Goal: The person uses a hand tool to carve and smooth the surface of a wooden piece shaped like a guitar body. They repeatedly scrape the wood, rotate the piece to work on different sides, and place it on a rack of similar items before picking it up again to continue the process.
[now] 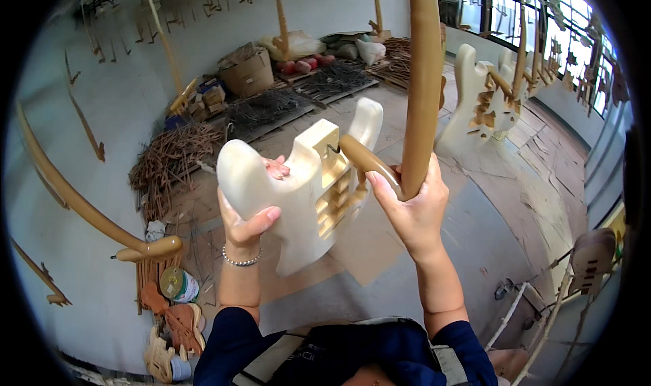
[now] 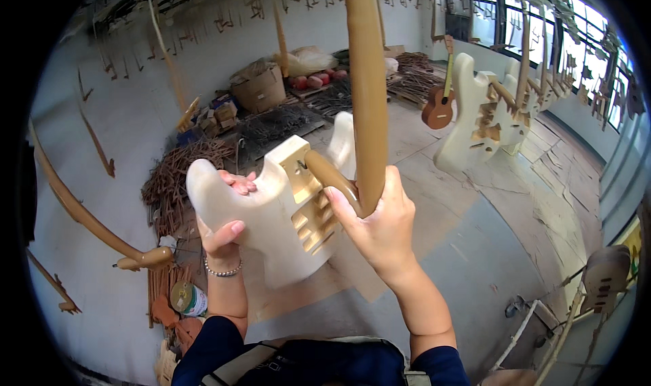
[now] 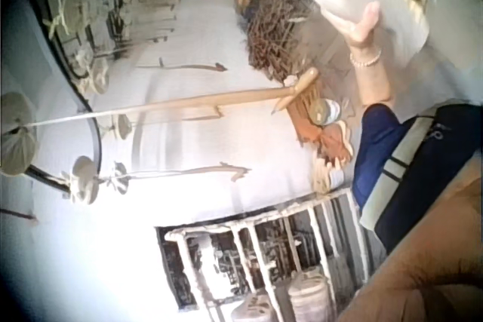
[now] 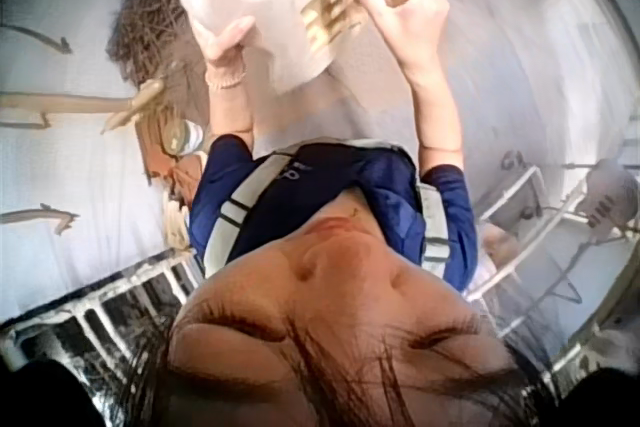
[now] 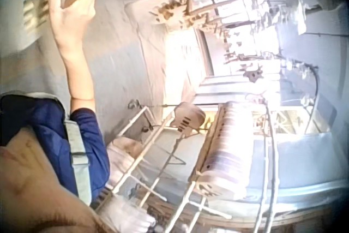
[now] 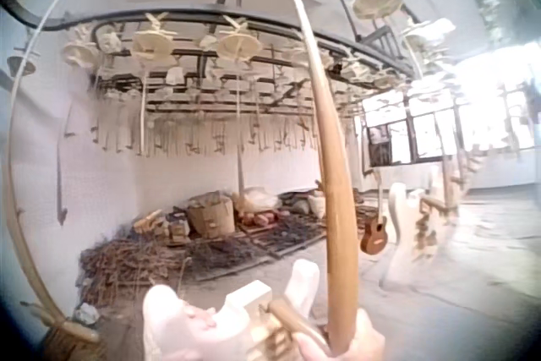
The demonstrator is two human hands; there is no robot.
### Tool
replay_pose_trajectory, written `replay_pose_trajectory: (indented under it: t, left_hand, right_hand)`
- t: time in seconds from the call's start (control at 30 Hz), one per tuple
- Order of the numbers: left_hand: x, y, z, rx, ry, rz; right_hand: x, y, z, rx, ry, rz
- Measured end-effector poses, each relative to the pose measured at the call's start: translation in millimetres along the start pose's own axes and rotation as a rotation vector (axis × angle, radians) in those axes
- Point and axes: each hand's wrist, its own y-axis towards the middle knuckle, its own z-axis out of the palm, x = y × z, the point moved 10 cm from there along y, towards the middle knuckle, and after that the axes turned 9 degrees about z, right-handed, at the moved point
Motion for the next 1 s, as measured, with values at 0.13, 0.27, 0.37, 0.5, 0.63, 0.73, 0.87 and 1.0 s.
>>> replay_pose_trajectory:
  t: [0.13,0.27,0.37,0.5,0.63,0.73,0.87,1.0]
  left_hand:
    - [19.4,10.2,12.7,0.022,-0.119,-0.037]
    - [27.6,23.0,19.0,-0.010,-0.250,-0.022]
    - [29.7,33.9,29.7,0.028,-0.266,-0.019]
    - [30.8,38.5,41.8,0.111,-0.218,-0.002]
    - [42.2,37.9,51.0,0.281,-0.125,-0.005]
    - [42.6,40.4,46.0,0.287,-0.140,-0.008]
    - [67.1,42.1,27.3,0.166,-0.201,-0.082]
    - [96.4,49.4,6.3,0.103,-0.211,-0.156]
  right_hand:
    - [11.8,-4.5,-15.5,-0.100,-0.148,-0.118]
    - [3.7,-3.4,-26.6,-0.116,-0.167,-0.075]
    - [6.4,0.4,-31.5,-0.122,-0.211,-0.091]
    - [9.1,0.9,-37.8,-0.166,-0.208,-0.118]
    - [2.7,3.4,-35.7,-0.172,-0.201,-0.054]
    - [-0.7,8.6,-24.1,-0.166,-0.187,-0.091]
    - [-16.4,16.0,-1.8,-0.220,-0.216,-0.093]
    - [-37.9,5.0,24.4,-0.236,-0.271,-0.134]
